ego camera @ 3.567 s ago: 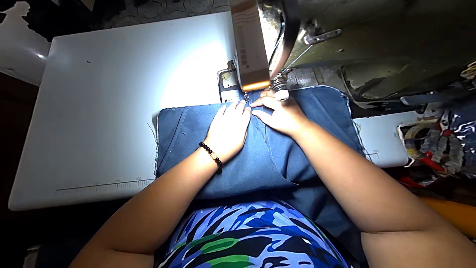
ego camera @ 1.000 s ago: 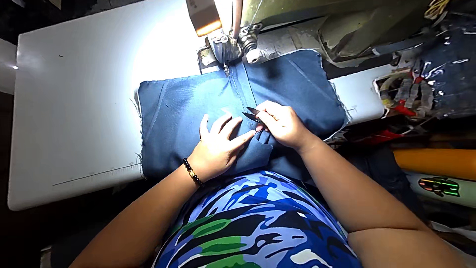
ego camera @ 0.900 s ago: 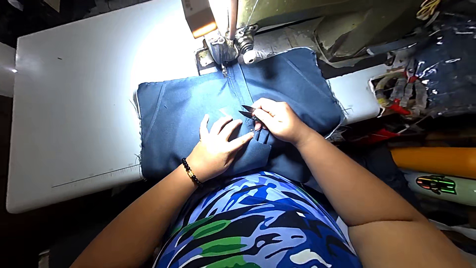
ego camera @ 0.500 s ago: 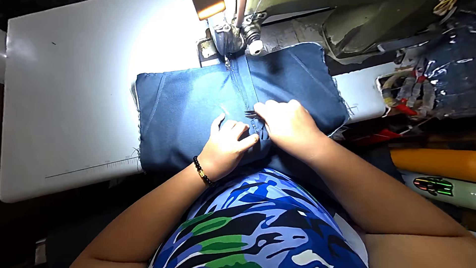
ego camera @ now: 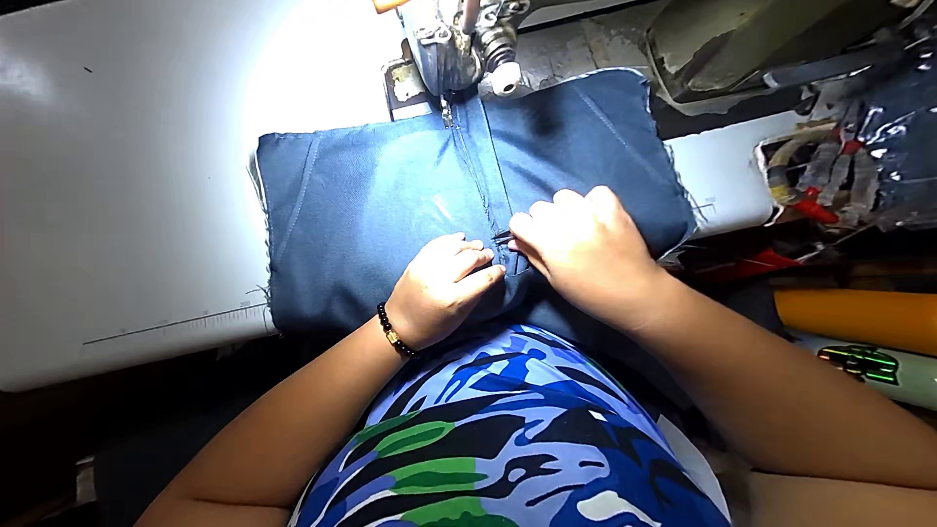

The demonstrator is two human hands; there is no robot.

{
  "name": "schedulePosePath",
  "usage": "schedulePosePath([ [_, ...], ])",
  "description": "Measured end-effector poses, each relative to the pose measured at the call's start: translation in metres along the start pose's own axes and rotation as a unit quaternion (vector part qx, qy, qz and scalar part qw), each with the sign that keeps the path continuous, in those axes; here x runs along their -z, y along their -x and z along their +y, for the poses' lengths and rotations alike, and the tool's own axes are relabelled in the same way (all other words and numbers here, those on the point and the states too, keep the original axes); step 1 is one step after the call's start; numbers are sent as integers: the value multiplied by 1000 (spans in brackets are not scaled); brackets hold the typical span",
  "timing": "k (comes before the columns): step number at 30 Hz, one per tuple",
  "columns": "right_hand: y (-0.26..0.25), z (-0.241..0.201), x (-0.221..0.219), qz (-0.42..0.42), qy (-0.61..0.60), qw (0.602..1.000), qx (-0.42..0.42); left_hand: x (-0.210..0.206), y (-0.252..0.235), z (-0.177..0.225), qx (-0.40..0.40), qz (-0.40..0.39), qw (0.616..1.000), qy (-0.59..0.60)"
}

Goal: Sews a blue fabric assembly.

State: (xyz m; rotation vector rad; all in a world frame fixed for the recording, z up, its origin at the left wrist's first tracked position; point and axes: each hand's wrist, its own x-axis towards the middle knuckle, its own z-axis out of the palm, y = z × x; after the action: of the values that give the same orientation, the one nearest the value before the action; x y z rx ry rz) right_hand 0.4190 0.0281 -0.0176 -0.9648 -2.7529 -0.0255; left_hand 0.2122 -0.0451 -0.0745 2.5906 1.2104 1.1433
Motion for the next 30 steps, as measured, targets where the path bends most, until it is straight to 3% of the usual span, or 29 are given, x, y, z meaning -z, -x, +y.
schedulePosePath([
  [30,2,8,-12,1,-15,999,47,1,2,-1,-1,-5,1000,-4],
])
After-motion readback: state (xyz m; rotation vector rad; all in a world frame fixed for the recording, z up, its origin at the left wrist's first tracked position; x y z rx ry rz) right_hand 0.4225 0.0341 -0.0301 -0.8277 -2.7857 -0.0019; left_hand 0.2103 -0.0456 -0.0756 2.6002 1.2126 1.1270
